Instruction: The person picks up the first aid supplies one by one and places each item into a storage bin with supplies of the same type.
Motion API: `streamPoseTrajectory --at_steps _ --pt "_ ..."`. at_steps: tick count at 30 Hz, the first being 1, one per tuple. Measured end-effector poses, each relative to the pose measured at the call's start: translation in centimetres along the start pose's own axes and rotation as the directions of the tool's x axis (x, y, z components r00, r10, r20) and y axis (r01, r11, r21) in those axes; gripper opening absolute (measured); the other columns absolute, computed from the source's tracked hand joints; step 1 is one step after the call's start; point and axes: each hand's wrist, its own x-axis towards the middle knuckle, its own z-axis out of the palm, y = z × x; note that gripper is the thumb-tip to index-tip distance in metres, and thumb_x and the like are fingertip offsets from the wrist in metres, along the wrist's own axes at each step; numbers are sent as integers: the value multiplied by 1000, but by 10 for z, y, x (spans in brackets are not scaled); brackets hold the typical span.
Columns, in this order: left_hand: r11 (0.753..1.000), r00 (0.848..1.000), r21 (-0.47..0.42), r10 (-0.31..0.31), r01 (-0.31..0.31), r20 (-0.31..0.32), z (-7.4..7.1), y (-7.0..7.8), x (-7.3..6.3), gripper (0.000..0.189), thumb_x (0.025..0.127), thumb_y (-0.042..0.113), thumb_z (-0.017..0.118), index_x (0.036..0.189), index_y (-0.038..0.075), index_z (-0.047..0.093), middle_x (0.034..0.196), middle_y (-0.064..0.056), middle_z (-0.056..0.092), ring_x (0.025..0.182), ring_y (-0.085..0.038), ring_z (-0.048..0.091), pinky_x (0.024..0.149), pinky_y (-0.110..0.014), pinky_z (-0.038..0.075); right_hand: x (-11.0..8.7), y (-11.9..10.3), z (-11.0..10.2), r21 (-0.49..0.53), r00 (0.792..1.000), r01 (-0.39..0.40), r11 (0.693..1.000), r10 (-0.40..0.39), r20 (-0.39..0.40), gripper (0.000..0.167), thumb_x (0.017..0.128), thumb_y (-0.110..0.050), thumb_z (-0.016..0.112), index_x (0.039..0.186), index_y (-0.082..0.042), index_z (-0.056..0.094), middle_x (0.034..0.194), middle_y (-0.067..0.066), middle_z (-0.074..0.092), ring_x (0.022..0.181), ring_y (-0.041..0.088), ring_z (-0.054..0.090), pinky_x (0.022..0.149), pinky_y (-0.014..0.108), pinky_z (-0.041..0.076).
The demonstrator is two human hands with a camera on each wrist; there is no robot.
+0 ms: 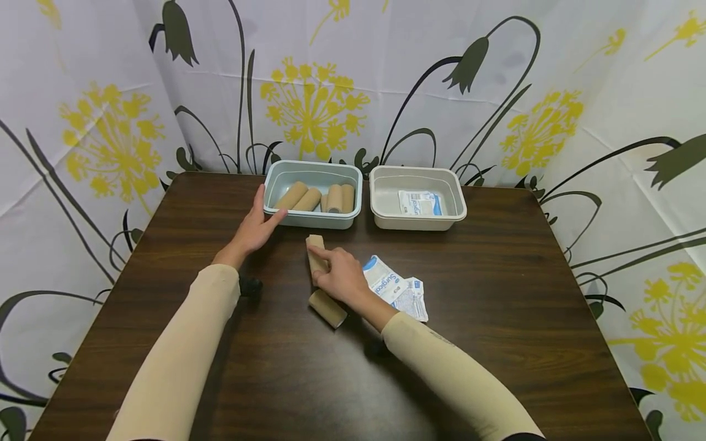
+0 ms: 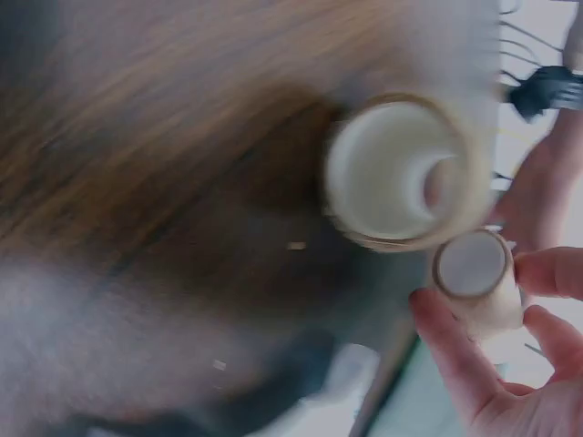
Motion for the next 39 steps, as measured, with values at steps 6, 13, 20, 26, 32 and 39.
streamPoseTrajectory --at_steps 6,13,20,26,32,39 --pt "1000 1000 1 2 -2 1 0 1 -1 91 97 59 45 156 26 -15 159 -27 10 142 -48 20 110 -65 17 4 -1 -31 87 985 45 995 -29 -172 56 86 -10 62 138 -29 59 115 6 64 94 20 60 75 38 50" --pt "1000 1000 2 -2 2 2 0 -2 -1 92 97 59 46 156 24 -16 160 -26 9 142 -48 19 110 -65 16 33 15 -64 -146 962 -45 988 4 -272 51 89 -9 55 137 -22 60 115 13 64 99 30 58 76 44 51" --pt "1000 1000 2 -4 4 5 0 -1 0 90 98 57 46 156 25 -15 160 -26 9 142 -48 20 109 -65 17 50 12 -67 -431 973 -63 900 -42 -229 31 88 -9 57 116 -17 67 105 15 60 97 31 48 67 41 51" --pt "1000 1000 -5 -10 10 8 1 -1 -1 90 98 58 46 156 27 -16 160 -25 8 142 -48 19 109 -66 16 65 -3 -57 -393 987 2 919 -65 -149 37 87 -10 58 122 -20 68 106 14 64 96 34 52 76 40 50" --pt "1000 1000 2 -4 4 12 1 -2 0 90 99 56 46 156 27 -17 160 -27 9 141 -49 20 109 -66 17 79 0 -50 -8 979 23 1000 -24 -203 42 87 -10 62 128 -17 68 104 10 72 82 23 62 72 33 49" --pt "1000 1000 -7 -12 12 11 0 -1 2 89 99 54 47 156 29 -17 160 -25 8 142 -49 19 109 -66 16 85 20 -60 271 908 -197 942 280 -313 40 88 -17 64 127 -21 69 113 5 71 100 21 63 81 32 50"
